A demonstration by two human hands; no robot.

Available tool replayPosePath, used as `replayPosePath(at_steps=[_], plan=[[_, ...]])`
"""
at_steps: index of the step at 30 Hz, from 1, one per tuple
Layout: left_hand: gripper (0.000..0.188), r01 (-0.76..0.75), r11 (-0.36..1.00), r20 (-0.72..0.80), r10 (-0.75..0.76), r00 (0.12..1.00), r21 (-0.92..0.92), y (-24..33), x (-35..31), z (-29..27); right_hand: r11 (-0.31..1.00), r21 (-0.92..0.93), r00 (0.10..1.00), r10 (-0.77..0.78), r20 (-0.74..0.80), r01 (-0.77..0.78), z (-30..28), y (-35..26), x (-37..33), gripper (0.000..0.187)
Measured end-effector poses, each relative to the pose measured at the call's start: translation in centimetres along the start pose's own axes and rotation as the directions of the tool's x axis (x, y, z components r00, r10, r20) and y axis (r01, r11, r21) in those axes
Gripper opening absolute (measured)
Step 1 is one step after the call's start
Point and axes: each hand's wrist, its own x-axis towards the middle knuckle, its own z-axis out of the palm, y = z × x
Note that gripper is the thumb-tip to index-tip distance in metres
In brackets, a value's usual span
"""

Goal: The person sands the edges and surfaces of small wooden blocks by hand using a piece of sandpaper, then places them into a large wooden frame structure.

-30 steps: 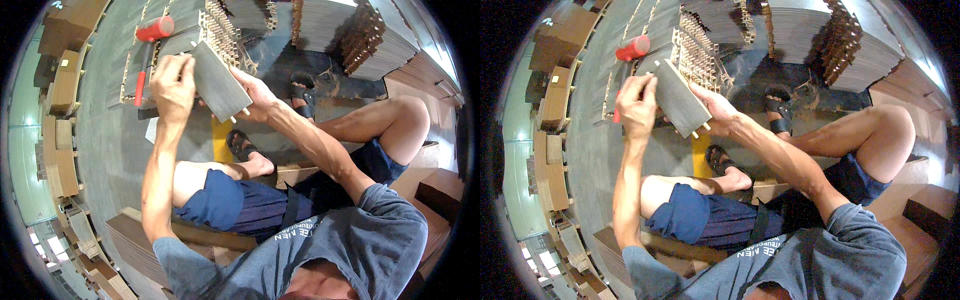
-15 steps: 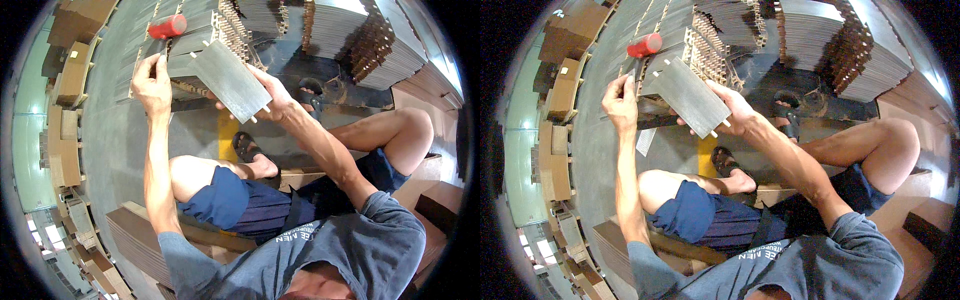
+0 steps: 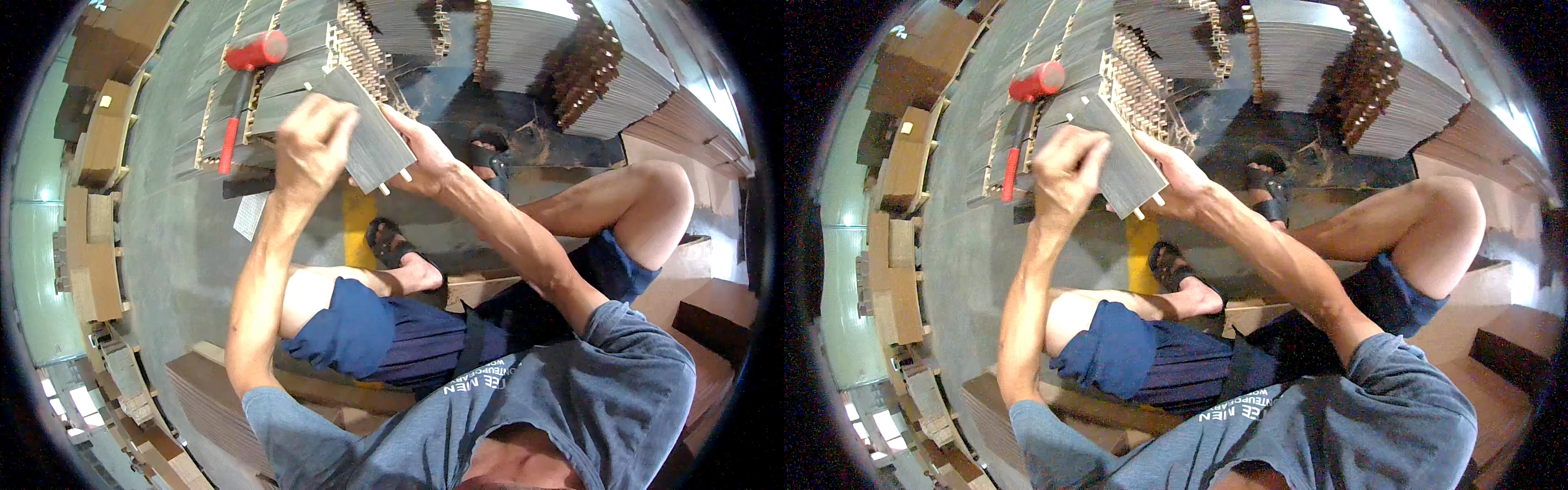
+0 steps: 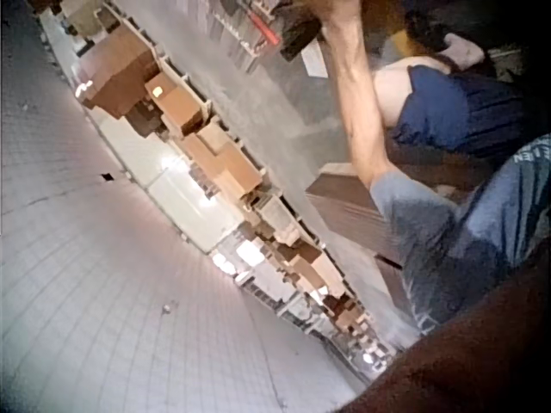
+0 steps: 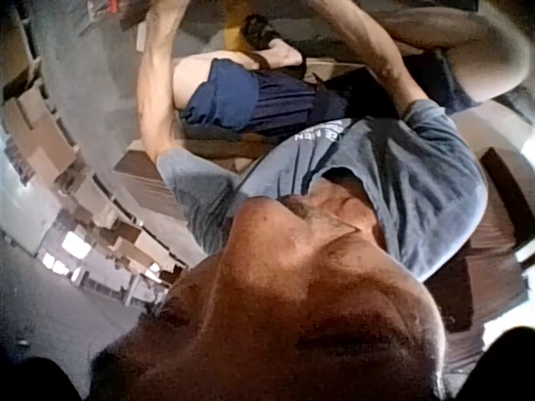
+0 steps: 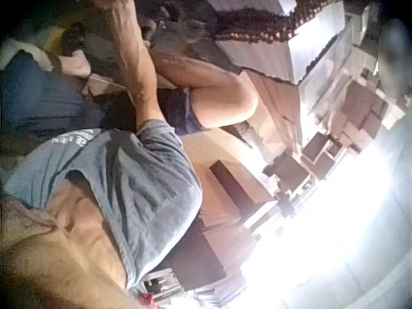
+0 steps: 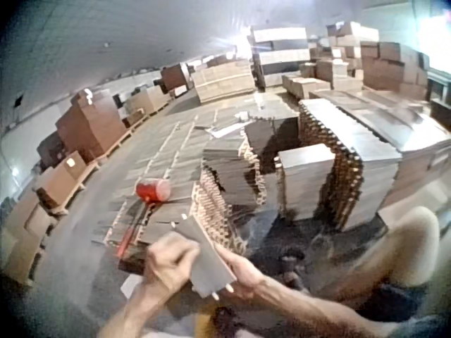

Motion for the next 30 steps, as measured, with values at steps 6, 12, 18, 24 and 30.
replayPosePath(at_steps=[6, 12, 18, 24, 30], plan=[[0.010, -0.110, 0.985, 0.042, 0.116, 0.992, -0.133, 3.1, 0.8, 0.7, 0.997, -0.066, 0.986, -0.040, -0.162, 0.029, -2.0, -2.1, -0.2, 0.055], [0.011, 0.351, 0.801, -0.149, -0.472, 0.869, -0.485, -2.7, 0.2, -3.0, 0.892, -0.451, 1.000, -0.030, -0.008, 0.024, -2.0, -4.1, -0.9, 0.053], [0.010, 0.652, 0.510, 0.359, -0.560, 0.747, -0.561, -2.3, -0.6, -3.5, 0.817, -0.577, 1.000, -0.005, 0.008, 0.009, -3.6, -4.0, -1.0, 0.040], [0.011, 0.668, 0.519, 0.361, -0.574, 0.735, -0.534, -2.7, -1.0, -2.3, 0.167, -0.963, 0.958, -0.231, 0.168, 0.209, -2.6, -3.6, -1.1, 0.058], [0.012, 0.586, 0.523, 0.233, -0.591, 0.772, -0.619, -4.3, -1.1, -2.1, -0.545, -0.832, 0.913, -0.280, 0.297, 0.104, 2.4, -3.5, -1.8, 0.094]])
